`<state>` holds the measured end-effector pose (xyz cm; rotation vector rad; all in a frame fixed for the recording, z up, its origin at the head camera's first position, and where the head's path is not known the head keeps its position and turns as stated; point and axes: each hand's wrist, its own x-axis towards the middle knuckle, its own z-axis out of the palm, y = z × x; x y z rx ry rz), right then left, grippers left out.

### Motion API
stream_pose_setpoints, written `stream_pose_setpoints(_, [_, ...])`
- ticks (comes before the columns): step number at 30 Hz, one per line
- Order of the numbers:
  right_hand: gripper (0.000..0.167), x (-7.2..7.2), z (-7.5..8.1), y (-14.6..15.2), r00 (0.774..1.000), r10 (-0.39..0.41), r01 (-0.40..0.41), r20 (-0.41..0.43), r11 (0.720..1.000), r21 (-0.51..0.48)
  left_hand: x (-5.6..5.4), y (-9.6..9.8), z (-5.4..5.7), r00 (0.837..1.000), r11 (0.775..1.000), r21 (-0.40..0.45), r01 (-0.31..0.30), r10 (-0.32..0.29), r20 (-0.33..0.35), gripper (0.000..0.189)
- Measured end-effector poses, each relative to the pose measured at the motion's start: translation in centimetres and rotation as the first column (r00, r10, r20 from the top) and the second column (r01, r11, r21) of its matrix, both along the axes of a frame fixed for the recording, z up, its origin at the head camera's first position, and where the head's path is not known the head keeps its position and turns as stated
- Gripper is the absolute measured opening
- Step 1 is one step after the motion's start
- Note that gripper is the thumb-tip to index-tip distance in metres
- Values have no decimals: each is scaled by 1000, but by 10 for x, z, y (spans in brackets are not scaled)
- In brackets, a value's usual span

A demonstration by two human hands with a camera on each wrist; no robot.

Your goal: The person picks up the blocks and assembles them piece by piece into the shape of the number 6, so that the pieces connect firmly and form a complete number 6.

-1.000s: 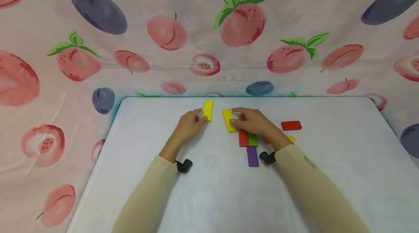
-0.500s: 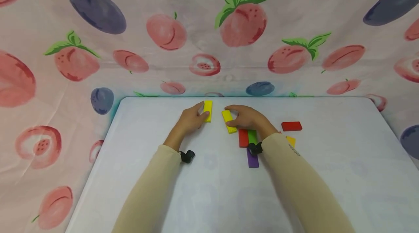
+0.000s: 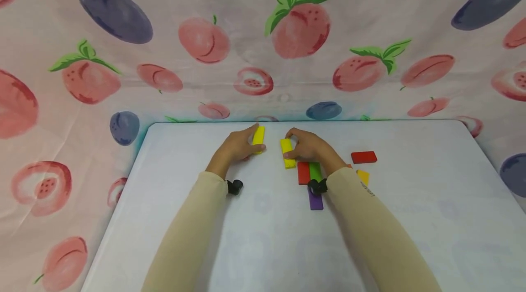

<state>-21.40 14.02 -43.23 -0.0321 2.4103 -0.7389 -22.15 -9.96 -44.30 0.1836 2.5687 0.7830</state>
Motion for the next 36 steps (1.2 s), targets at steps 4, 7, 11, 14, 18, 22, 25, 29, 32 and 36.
stream_pose_setpoints(4, [62,1,-1,1,1000,-5,5,7,1000,2,1,-2,1,1000,999,44,-17,16,20,85])
stream_pose_setpoints(7, [64,2,0,1,1000,-24,23,14,1000,13,5,-2,0,1000,999,45,1,-1,4,83])
stream_pose_setpoints(11, [67,3,0,1,1000,-27,27,-2,999,29,15,-2,-2,999,998,48,28,-26,-42,81])
stream_pose_setpoints(14, [68,5,0,1,1000,-18,19,-23,999,42,20,-2,-2,995,997,72,40,-33,-91,82])
stream_pose_setpoints(18, [72,5,-1,0,999,-3,5,-32,998,64,26,-2,-4,991,993,117,27,-12,-133,82])
stream_pose_setpoints(22, [74,5,-2,1,1000,14,-12,-25,996,84,31,-6,-8,989,983,180,-36,61,-134,76])
stream_pose_setpoints(25, [74,4,-2,1,1000,8,-8,-1,996,92,33,-11,-11,987,969,233,-83,112,-114,65])
stream_pose_setpoints(29, [75,4,-3,1,999,-16,13,31,996,88,37,-17,-14,990,945,300,-130,141,-16,51])
stream_pose_setpoints(32, [75,5,-3,1,999,-31,29,35,997,65,41,-21,-17,986,912,376,-162,136,93,47])
stream_pose_setpoints(36, [65,12,-1,2,1000,-19,19,-20,1000,19,49,-26,-21,968,855,475,-208,111,224,51])
